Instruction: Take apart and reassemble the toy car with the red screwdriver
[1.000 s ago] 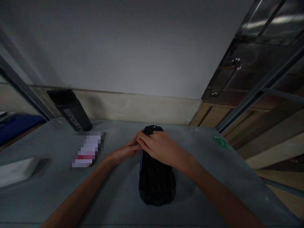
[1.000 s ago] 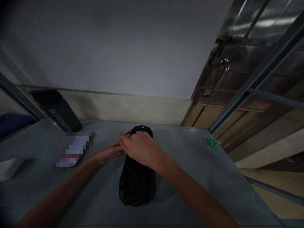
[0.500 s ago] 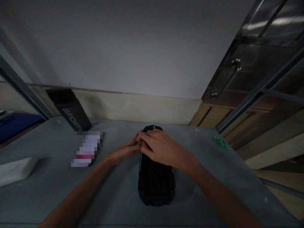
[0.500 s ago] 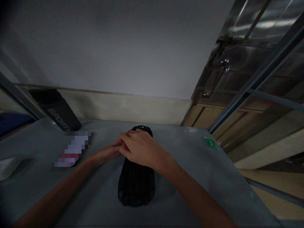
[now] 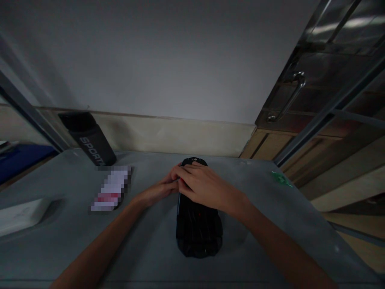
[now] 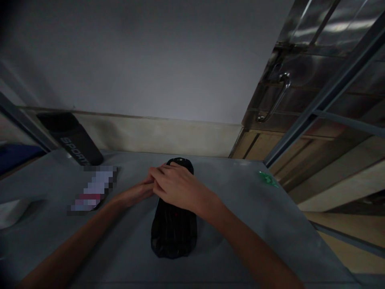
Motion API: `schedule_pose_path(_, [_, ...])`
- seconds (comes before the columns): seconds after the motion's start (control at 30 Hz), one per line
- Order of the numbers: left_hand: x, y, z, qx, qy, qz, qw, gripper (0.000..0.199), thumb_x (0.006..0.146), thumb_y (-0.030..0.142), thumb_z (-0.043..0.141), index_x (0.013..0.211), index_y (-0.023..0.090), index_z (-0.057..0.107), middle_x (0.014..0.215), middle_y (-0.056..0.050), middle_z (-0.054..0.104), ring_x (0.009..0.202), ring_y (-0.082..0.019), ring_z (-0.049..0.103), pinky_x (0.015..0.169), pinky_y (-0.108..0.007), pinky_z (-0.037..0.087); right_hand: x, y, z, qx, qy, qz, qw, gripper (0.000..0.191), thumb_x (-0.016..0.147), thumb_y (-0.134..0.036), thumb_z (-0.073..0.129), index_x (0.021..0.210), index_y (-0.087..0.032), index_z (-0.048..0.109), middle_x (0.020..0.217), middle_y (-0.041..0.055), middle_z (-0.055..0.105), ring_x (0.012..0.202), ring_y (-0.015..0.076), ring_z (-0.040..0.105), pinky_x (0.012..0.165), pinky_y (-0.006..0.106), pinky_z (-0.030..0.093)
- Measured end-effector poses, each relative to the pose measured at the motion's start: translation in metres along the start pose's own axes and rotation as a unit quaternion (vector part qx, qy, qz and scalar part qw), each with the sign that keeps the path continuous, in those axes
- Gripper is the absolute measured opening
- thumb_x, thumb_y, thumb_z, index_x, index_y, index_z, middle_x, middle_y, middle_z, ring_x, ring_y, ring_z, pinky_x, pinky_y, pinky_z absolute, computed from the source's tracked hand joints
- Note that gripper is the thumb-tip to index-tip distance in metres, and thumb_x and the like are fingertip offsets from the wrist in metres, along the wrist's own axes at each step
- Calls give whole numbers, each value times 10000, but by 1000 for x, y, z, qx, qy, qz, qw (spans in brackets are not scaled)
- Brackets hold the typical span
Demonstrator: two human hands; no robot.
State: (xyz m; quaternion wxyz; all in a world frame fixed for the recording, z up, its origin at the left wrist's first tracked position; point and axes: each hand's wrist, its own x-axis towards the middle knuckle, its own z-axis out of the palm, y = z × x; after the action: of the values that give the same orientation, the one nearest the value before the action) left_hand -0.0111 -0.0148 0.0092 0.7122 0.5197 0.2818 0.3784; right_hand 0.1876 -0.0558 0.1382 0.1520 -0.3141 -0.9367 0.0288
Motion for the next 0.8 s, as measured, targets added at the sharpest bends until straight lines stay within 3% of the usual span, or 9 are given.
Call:
schedule_pose_path(0.2, [0,2,0,10,3,-24,1000,807,891,287,735,1627,423,436,1522,-17,631,1467,-335,515,1188,-460,396,2,-4,4,-76,-18,68,995,272,1139,-251,430,1201,-155,677,932,99,784,838,240,712,772,361,463])
schedule_pose_path(0.27, [1,0,-2,16,-9,-28,999,810,893,292,731,1630,418,421,1541,-18,616,1479,-326,508,1191,-452,395,2,-4,5,-77,-3,69,995,245,1123,-222,448,1166,-145,676,956,106,783,880,242,713,839,372,476])
schedule_pose_path(0.4, [4,-4,-7,20,-32,-13,999,847,895,311,742,1656,356,374,1607,-57,551,1508,-331,476,1221,-472,374,1,-2,6,-40,18,6,999,187,1108,-174,480,1159,-160,660,1110,97,778,1035,222,699,1007,375,454])
schedule_pose_path(0.57, [3,-9,-12,19,-27,-22,999,888,916,321,732,1685,395,294,1703,-46,442,1554,-327,416,1253,-493,340,2,-3,7,-83,-10,62,995,272,1145,-273,441,1202,-147,675,920,99,777,831,250,718,765,371,478])
schedule_pose_path(0.63, [3,-9,-13,22,-18,-28,999,880,909,317,743,1676,388,318,1686,-50,469,1557,-325,416,1249,-480,347,2,-5,7,-93,-5,75,993,270,1133,-272,450,1179,-141,681,907,102,774,835,255,718,781,377,481])
schedule_pose_path(0.73, [2,-7,-11,27,-15,-21,999,834,910,315,738,1660,344,375,1612,-67,555,1530,-337,454,1225,-475,375,2,-5,7,-58,12,33,998,201,1100,-198,482,1144,-150,672,994,94,782,942,231,715,916,370,478])
schedule_pose_path(0.8, [1,-3,-7,26,-18,-16,999,829,913,319,731,1663,343,380,1594,-62,573,1511,-341,477,1223,-484,376,2,-6,7,-48,8,25,999,216,1103,-176,465,1173,-153,669,1013,96,784,924,221,717,881,358,482])
